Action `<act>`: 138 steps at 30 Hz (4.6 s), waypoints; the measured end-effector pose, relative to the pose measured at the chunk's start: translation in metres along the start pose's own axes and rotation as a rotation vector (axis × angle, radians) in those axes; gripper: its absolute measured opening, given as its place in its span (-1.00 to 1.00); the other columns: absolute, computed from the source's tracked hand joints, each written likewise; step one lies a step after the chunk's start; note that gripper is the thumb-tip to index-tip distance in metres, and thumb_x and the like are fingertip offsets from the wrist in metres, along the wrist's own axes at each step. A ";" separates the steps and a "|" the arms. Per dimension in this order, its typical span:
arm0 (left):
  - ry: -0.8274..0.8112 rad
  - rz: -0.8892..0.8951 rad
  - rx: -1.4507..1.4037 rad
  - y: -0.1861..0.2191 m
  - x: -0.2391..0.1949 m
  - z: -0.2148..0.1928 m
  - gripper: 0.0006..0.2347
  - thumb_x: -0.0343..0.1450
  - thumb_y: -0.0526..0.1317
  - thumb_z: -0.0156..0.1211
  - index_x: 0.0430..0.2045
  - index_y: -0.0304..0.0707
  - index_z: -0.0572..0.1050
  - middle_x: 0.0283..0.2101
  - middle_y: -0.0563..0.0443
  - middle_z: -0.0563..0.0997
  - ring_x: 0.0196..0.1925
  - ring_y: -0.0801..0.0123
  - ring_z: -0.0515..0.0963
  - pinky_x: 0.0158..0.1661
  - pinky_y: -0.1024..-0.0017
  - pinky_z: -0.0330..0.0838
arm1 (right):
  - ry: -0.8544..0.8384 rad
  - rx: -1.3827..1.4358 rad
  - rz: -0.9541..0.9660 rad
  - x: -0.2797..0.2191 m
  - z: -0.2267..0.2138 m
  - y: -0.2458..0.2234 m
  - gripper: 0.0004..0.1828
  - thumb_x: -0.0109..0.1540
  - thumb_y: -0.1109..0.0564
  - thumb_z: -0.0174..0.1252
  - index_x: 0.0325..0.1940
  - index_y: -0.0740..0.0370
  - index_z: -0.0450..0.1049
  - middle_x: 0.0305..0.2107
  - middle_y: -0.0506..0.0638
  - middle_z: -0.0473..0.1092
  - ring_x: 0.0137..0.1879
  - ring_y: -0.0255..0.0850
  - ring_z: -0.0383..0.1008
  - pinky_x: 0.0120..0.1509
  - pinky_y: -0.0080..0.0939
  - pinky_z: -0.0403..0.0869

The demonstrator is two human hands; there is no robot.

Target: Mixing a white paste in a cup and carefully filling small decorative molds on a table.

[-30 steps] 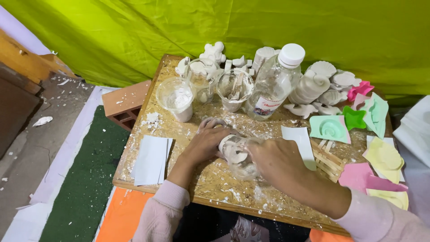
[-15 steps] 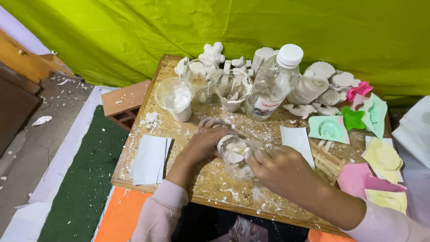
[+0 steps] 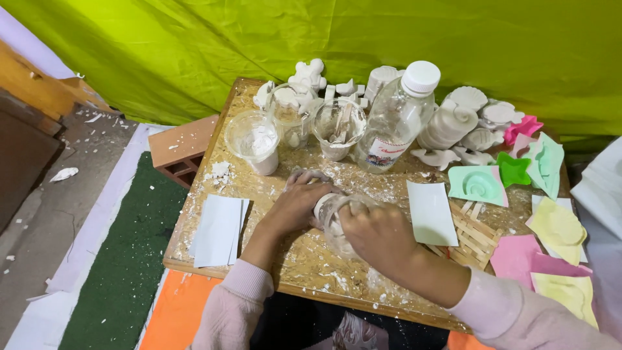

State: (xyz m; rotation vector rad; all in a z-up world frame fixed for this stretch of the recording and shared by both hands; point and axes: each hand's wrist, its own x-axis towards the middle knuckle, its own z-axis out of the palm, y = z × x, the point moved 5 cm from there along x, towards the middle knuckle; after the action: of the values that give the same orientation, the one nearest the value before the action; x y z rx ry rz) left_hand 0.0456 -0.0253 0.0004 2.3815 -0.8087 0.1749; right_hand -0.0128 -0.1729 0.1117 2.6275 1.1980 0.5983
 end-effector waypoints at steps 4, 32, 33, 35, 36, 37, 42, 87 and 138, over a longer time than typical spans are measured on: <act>0.003 0.006 -0.071 0.006 0.000 -0.010 -0.35 0.03 0.27 0.34 -0.05 0.04 0.47 -0.14 0.06 0.67 0.23 0.17 0.39 0.25 -0.02 0.04 | -0.042 0.060 -0.005 -0.005 -0.013 0.008 -0.85 0.17 0.21 0.10 -0.38 0.04 0.58 -0.73 -0.07 0.46 -0.69 -0.22 0.47 -0.53 -0.24 0.44; 0.010 0.020 0.046 0.012 -0.002 -0.011 -0.49 0.06 0.11 0.45 -0.16 0.07 0.47 -0.18 0.16 0.66 0.23 0.29 0.40 0.23 0.06 0.09 | 0.162 -0.115 -0.526 -0.005 -0.021 0.006 -0.77 0.25 0.15 0.13 -0.50 0.00 0.54 -0.69 -0.18 0.39 -0.64 -0.36 0.40 -0.50 -0.36 0.31; 0.010 0.028 0.066 0.013 0.000 -0.013 -0.50 0.06 0.10 0.46 -0.17 0.06 0.47 -0.19 0.16 0.66 0.22 0.29 0.41 0.22 0.06 0.10 | 0.200 -0.179 -0.513 -0.002 -0.019 0.004 -0.78 0.23 0.15 0.13 -0.52 -0.03 0.51 -0.70 -0.18 0.38 -0.65 -0.36 0.38 -0.50 -0.35 0.31; 0.006 0.028 0.089 0.006 -0.001 -0.007 -0.47 0.03 0.13 0.46 -0.17 0.07 0.47 -0.19 0.17 0.66 0.23 0.32 0.40 0.24 0.07 0.08 | 0.126 -0.190 -0.452 -0.002 0.001 0.001 -0.76 0.23 0.16 0.13 -0.54 0.00 0.52 -0.74 -0.19 0.36 -0.68 -0.37 0.34 -0.54 -0.36 0.27; 0.002 0.022 0.110 0.003 -0.002 -0.004 -0.43 0.00 0.16 0.45 -0.16 0.07 0.47 -0.19 0.19 0.66 0.25 0.34 0.39 0.25 0.08 0.06 | 0.051 -0.197 -0.394 -0.002 0.013 0.000 -0.74 0.23 0.17 0.13 -0.57 0.02 0.52 -0.78 -0.19 0.34 -0.72 -0.37 0.30 -0.58 -0.37 0.23; 0.003 0.022 0.110 0.006 -0.002 -0.009 -0.43 0.00 0.16 0.45 -0.16 0.07 0.47 -0.19 0.19 0.66 0.25 0.34 0.39 0.25 0.08 0.06 | 0.052 -0.197 -0.394 -0.003 0.008 -0.003 -0.74 0.23 0.17 0.13 -0.57 0.02 0.52 -0.78 -0.19 0.34 -0.72 -0.37 0.30 -0.58 -0.37 0.23; 0.021 0.052 0.109 0.007 -0.002 -0.007 -0.36 0.01 0.34 0.34 -0.13 0.04 0.47 -0.18 0.15 0.67 0.26 0.34 0.38 0.27 0.08 0.06 | -0.221 0.111 -0.048 -0.019 0.025 0.007 -0.77 0.27 0.16 0.12 -0.46 0.11 0.59 -0.82 -0.11 0.38 -0.72 -0.33 0.37 -0.57 -0.33 0.36; 0.412 -0.169 0.098 0.063 -0.032 -0.089 -0.53 0.26 0.42 0.13 -0.36 0.12 0.63 0.17 0.17 0.47 0.32 0.12 0.26 0.26 -0.09 0.09 | -0.253 0.519 0.268 0.014 -0.067 0.040 -0.73 0.31 0.06 0.05 0.03 0.16 0.53 -0.51 0.16 0.55 -0.44 0.02 0.61 -0.33 0.00 0.56; 0.390 -0.218 -0.236 0.078 -0.001 -0.170 -0.84 0.43 -0.19 0.21 -0.25 -0.29 0.59 -0.41 -0.18 0.70 -0.30 -0.01 0.73 -0.23 0.20 0.61 | 0.083 0.046 0.229 0.007 -0.087 0.093 -0.79 0.19 0.49 0.13 -0.12 0.44 0.54 -0.25 0.20 0.41 -0.26 -0.08 0.55 -0.19 -0.24 0.63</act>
State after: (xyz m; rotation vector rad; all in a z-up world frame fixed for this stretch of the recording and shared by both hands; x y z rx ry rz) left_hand 0.0102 0.0270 0.1761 2.0999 -0.3616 0.4150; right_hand 0.0163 -0.2275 0.2230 2.8268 0.9485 0.7334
